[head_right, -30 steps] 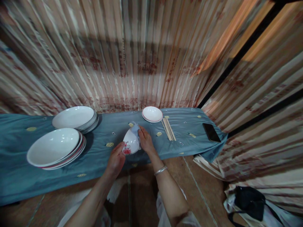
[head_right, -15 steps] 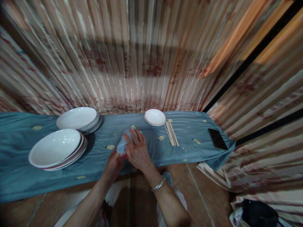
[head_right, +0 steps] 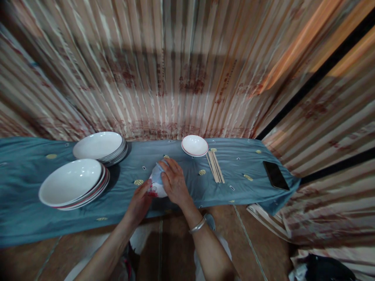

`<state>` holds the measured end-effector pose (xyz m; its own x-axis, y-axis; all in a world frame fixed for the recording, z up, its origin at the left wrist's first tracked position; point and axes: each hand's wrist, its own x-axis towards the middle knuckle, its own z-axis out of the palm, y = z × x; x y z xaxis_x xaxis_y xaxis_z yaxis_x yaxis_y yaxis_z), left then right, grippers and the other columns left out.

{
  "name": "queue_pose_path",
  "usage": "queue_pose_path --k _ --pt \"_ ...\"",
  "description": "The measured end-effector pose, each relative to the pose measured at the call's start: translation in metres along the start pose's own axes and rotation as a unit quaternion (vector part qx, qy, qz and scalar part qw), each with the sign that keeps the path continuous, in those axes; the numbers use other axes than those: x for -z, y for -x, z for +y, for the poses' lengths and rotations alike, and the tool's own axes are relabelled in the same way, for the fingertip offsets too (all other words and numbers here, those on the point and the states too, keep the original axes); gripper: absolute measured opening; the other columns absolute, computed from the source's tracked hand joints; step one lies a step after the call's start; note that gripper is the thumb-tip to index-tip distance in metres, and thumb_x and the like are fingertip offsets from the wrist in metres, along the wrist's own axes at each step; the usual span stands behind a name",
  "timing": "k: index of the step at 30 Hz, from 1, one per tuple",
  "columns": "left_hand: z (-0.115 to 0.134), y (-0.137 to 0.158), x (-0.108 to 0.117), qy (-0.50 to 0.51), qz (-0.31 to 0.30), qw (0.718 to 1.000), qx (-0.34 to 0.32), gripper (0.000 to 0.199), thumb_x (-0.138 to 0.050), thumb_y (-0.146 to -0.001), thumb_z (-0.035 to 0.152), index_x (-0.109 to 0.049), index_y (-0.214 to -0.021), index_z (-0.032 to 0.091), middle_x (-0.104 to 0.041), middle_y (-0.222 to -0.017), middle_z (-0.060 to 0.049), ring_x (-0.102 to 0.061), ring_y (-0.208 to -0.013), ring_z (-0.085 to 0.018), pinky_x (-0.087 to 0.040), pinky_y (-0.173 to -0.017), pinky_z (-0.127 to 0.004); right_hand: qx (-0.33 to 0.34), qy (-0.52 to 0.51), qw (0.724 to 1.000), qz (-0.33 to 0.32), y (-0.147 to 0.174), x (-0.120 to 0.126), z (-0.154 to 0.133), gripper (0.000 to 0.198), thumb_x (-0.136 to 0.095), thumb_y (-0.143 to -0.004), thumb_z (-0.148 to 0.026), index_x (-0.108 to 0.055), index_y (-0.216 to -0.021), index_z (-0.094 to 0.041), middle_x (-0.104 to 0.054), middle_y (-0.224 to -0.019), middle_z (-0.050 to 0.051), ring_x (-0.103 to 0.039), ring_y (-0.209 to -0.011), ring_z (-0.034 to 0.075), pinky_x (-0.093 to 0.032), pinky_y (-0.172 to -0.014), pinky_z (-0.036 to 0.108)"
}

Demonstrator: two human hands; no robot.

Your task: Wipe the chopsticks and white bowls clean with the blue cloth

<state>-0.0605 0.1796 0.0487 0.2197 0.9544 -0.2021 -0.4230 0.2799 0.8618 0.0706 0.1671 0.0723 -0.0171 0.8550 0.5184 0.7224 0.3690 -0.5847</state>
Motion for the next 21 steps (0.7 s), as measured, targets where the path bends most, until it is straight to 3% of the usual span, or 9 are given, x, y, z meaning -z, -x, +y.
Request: queue_pose_path --k 9,14,21 --pt "0.008 0.001 0.004 0.081 0.015 0.996 0.039 0.029 -0.077 -0.06 0.038 -0.067 -0.075 0.015 -0.067 -0.067 0.0 -0.059 -0.056 -0.011 -0.042 -0.048 -0.021 -0.112 -0.181 0.976 0.039 0.0 -0.01 0.03 0.042 -0.034 -0.093 -0.034 -0.052 -0.128 -0.021 -0.05 -0.137 0.006 -0.042 -0.13 0.016 -0.028 -0.113 0.037" --pt "0.013 0.002 0.004 0.107 0.034 0.992 0.056 0.028 -0.079 -0.056 0.033 -0.067 -0.073 0.013 -0.066 -0.064 0.001 -0.058 -0.054 -0.01 -0.042 -0.047 -0.02 -0.184 -0.249 0.949 0.061 -0.001 -0.018 0.044 0.044 -0.035 -0.088 -0.034 -0.056 -0.124 -0.017 -0.056 -0.131 0.008 -0.049 -0.124 0.019 -0.033 -0.109 0.038" --pt "0.011 -0.001 0.008 0.137 0.039 0.988 0.063 0.018 -0.073 -0.068 0.025 -0.067 -0.077 0.012 -0.068 -0.07 -0.002 -0.06 -0.057 -0.011 -0.044 -0.049 -0.02 -0.258 -0.347 0.898 0.076 0.006 -0.031 0.061 0.046 -0.045 -0.084 -0.045 -0.061 -0.119 -0.02 -0.058 -0.129 0.007 -0.048 -0.126 0.023 -0.028 -0.111 0.042"
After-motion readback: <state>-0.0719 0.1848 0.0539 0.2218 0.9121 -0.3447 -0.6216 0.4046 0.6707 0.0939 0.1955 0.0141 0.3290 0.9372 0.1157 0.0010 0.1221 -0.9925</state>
